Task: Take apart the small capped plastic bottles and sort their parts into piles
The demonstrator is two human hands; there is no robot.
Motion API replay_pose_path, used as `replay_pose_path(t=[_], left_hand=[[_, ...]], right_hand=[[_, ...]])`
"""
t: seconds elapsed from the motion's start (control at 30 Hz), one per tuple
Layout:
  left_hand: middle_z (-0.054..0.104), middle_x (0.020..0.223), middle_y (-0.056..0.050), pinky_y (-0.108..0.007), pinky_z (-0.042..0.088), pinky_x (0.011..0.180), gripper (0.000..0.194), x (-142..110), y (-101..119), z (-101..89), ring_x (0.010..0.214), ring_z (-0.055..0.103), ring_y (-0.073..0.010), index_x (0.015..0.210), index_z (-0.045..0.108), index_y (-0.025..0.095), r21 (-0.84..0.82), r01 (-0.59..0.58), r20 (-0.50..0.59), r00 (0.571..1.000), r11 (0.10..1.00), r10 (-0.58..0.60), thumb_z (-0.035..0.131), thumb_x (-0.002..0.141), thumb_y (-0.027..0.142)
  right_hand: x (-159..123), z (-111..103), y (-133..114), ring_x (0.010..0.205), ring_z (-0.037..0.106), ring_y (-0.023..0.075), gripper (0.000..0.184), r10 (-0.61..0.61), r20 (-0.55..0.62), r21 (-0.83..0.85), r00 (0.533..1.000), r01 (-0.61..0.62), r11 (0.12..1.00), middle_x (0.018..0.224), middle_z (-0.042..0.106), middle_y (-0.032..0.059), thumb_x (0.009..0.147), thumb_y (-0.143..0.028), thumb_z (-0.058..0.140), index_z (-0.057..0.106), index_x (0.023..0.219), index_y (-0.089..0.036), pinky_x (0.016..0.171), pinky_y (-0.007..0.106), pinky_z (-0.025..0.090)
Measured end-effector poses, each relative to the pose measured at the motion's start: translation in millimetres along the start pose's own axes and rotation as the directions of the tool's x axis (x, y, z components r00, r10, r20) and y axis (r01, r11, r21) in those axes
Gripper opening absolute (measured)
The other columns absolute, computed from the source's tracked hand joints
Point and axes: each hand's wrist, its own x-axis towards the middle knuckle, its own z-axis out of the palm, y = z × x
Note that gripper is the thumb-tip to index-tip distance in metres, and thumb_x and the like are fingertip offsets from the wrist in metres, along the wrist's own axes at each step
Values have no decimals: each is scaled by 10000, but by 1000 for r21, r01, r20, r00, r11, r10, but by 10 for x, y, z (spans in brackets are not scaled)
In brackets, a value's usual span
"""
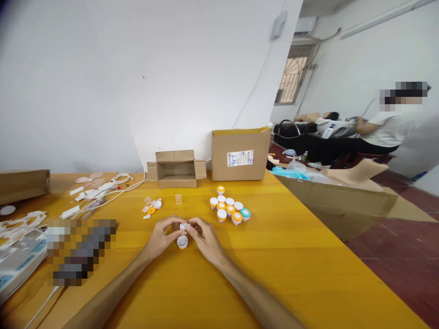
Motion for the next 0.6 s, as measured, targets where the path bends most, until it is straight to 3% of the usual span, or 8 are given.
replay_pose_path(t=[0.2,0.6], left_hand=[[729,799,-39,-299,492,756,295,-17,15,2,742,601,-184,872,757,196,4,27,-4,1000,1000,-27,772,720,449],[728,772,-58,-298,500,725,323,-19,27,22,711,613,-179,858,778,172,-100,5,40,999,995,-1,775,740,473]], right_hand=[[10,4,50,719,578,177,436,-16,1,-114,1000,16,993,755,645,4,950,-589,449,622,806,-215,680,282,453],[0,18,87,710,546,184,579,0,45,-141,999,6,990,732,594,10,941,-718,317,536,746,-218,695,285,443]])
